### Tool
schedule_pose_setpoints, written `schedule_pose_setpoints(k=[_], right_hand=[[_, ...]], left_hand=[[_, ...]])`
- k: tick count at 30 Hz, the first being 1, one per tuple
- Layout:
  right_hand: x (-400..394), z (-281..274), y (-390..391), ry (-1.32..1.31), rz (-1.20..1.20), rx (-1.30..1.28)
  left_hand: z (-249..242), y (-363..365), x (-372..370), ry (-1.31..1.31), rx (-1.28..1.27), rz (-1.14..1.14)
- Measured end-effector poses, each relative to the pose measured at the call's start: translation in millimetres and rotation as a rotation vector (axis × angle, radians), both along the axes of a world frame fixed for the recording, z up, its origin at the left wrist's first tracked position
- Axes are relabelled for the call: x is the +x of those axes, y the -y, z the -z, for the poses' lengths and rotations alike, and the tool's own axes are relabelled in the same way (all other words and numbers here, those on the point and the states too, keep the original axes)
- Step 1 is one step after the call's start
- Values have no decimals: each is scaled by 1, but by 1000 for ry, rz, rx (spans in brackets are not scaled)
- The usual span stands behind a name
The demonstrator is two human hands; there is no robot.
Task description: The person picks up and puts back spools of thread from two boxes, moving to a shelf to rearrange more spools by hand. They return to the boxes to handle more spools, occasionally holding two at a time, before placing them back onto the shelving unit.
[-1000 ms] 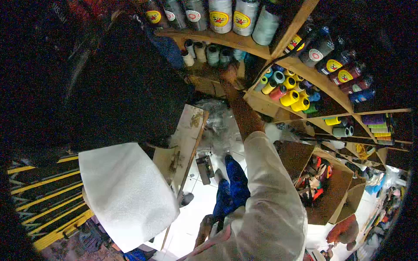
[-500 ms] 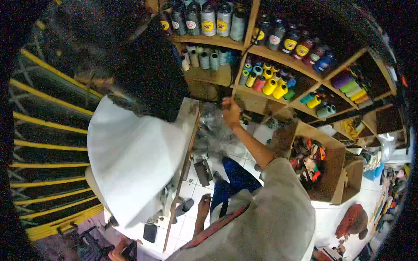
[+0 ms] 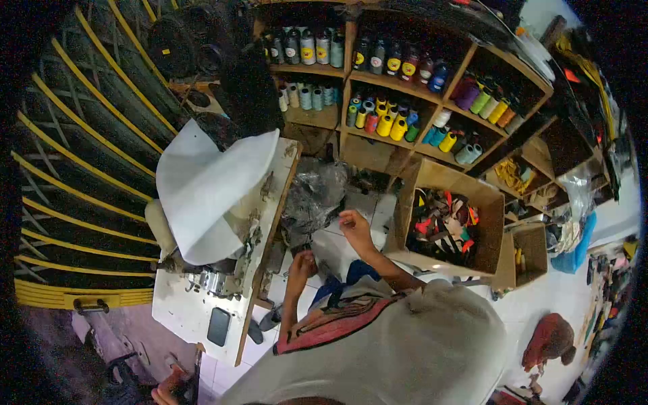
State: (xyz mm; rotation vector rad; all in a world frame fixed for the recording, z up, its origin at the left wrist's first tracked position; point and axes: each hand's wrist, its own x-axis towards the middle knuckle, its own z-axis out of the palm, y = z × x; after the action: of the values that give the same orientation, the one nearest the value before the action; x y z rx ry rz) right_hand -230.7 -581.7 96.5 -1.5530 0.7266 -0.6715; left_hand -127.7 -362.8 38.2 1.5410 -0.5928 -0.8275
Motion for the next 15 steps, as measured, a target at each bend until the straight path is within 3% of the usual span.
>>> schedule_pose_setpoints(k=[3, 8, 13, 15], right_hand=[[-21, -12, -7, -4, 16, 2], [-91, -47, 2, 63, 100, -101], [-204, -88, -23, 239, 271, -106], [-260, -97, -38, 154, 346, 0]], left_hand=[[-47, 23, -6, 41, -66, 55], [-68, 70, -46, 141, -191, 236], [-139, 99, -142, 208, -234, 568], [-145, 100, -194, 149, -260, 710]])
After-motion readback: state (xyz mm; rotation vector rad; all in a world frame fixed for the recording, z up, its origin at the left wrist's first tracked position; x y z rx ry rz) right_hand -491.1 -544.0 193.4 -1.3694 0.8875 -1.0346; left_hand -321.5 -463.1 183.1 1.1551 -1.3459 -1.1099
